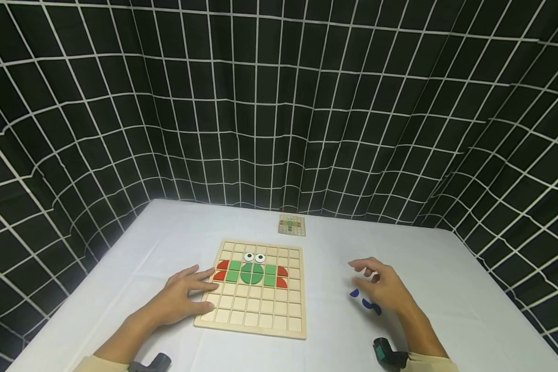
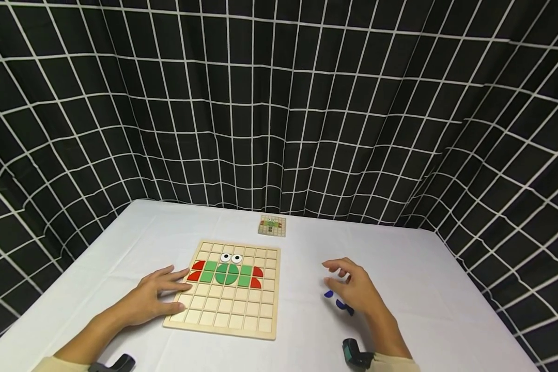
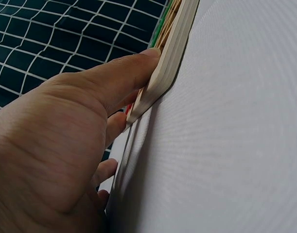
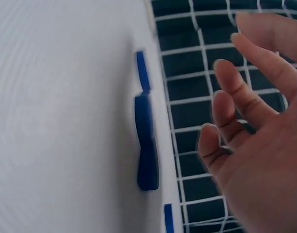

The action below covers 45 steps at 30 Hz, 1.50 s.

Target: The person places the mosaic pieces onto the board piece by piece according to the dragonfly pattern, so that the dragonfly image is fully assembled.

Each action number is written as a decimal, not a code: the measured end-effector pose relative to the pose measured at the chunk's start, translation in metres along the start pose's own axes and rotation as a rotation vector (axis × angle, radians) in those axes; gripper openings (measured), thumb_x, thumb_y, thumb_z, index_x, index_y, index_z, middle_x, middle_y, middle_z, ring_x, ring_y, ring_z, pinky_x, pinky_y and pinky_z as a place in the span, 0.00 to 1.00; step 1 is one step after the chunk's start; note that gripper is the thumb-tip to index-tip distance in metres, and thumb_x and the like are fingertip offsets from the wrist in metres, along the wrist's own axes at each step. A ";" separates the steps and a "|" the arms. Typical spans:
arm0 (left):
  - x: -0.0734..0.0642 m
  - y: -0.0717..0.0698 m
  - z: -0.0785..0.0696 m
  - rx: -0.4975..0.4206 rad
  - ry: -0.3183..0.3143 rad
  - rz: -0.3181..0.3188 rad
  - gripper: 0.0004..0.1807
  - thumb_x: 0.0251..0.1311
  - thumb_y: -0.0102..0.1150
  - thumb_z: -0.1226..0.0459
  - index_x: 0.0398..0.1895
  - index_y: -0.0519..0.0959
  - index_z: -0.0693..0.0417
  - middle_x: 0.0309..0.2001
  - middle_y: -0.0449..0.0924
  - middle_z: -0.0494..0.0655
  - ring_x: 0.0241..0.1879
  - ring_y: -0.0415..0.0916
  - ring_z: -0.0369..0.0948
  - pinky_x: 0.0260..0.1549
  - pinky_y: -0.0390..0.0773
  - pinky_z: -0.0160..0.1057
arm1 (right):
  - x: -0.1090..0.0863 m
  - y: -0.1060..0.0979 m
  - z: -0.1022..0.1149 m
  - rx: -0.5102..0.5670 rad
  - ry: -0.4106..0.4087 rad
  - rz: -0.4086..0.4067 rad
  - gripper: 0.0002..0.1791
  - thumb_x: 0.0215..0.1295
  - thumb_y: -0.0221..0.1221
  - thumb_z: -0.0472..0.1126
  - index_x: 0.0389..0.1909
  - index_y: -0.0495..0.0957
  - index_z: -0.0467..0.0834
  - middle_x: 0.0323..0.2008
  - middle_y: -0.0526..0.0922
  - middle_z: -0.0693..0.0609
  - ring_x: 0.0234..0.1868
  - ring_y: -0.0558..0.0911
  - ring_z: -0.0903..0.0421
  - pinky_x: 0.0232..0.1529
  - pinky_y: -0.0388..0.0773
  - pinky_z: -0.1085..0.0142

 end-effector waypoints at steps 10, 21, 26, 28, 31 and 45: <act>-0.002 0.002 -0.001 -0.006 -0.008 0.013 0.27 0.45 0.70 0.43 0.49 0.84 0.40 0.66 0.69 0.40 0.70 0.49 0.58 0.61 0.44 0.70 | -0.008 0.011 -0.028 -0.044 0.147 0.154 0.19 0.54 0.68 0.35 0.49 0.81 0.44 0.40 0.80 0.51 0.38 0.75 0.52 0.38 0.74 0.57; 0.001 0.000 0.000 -0.005 0.011 0.010 0.27 0.45 0.70 0.43 0.49 0.84 0.41 0.66 0.69 0.41 0.70 0.49 0.58 0.61 0.45 0.69 | -0.006 0.020 -0.023 -0.120 0.157 0.166 0.14 0.52 0.67 0.34 0.41 0.83 0.47 0.29 0.78 0.56 0.34 0.76 0.56 0.39 0.76 0.57; 0.001 0.000 0.001 -0.011 -0.011 0.011 0.26 0.45 0.70 0.43 0.49 0.84 0.40 0.66 0.68 0.39 0.70 0.49 0.57 0.60 0.45 0.71 | -0.005 0.023 -0.020 -0.072 0.104 0.208 0.14 0.56 0.64 0.33 0.45 0.83 0.46 0.26 0.76 0.59 0.33 0.75 0.57 0.41 0.74 0.58; 0.001 0.000 0.001 -0.011 -0.016 0.012 0.26 0.45 0.71 0.43 0.49 0.84 0.40 0.66 0.68 0.39 0.70 0.48 0.57 0.60 0.45 0.71 | -0.005 0.024 -0.018 -0.054 0.087 0.226 0.15 0.57 0.63 0.33 0.46 0.82 0.45 0.27 0.77 0.58 0.34 0.75 0.57 0.42 0.74 0.57; 0.001 0.000 0.000 -0.012 -0.020 0.014 0.26 0.45 0.71 0.43 0.49 0.84 0.40 0.66 0.68 0.39 0.70 0.48 0.57 0.60 0.45 0.71 | -0.005 0.024 -0.017 -0.058 0.102 0.232 0.15 0.56 0.65 0.34 0.46 0.82 0.46 0.30 0.77 0.57 0.35 0.76 0.56 0.42 0.75 0.57; 0.000 0.000 -0.001 -0.007 -0.016 0.012 0.27 0.45 0.70 0.43 0.49 0.84 0.40 0.66 0.68 0.40 0.70 0.49 0.58 0.60 0.46 0.71 | -0.005 0.023 -0.019 -0.171 0.182 0.187 0.10 0.51 0.72 0.42 0.34 0.82 0.49 0.30 0.78 0.59 0.35 0.75 0.57 0.40 0.76 0.58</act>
Point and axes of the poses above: each hand's wrist, its own x-axis towards the middle knuckle, its own y-axis out of the palm, z = x × y, the point moved 4 cm from there along x, towards the middle knuckle
